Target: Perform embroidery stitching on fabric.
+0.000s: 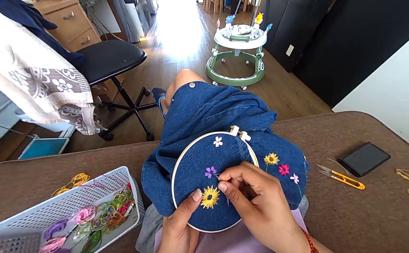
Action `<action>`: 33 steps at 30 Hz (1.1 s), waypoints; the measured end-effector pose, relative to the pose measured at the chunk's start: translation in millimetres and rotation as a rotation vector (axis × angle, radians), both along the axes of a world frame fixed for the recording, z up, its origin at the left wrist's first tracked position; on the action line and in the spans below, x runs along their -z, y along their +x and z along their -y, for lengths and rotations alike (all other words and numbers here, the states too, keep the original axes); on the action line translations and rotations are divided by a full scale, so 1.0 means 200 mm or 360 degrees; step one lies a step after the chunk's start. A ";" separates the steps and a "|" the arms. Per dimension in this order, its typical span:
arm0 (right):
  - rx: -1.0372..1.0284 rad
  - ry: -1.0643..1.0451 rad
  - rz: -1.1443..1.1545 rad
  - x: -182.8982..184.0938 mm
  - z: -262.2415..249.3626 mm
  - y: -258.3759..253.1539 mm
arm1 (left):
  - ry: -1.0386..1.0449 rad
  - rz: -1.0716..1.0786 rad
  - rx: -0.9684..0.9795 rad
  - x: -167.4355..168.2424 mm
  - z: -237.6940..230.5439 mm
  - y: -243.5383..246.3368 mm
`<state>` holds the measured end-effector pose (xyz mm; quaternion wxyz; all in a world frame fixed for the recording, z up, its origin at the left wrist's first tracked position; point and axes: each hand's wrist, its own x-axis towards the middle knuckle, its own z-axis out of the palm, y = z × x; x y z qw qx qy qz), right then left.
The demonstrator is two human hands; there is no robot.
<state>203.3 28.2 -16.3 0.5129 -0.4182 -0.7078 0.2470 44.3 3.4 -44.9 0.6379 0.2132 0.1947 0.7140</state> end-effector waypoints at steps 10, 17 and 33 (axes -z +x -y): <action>0.0016 -0.0002 -0.0022 0.02 0.00 -0.02 | 0.0010 0.0253 0.0276 -0.01 -0.01 -0.03; 0.0036 0.0035 -0.0054 0.04 0.00 -0.03 | 0.0105 0.0354 0.0473 0.00 -0.02 -0.05; -0.0027 -0.0019 -0.0237 0.04 -0.01 -0.03 | 0.0131 0.0190 0.0323 0.03 0.00 -0.04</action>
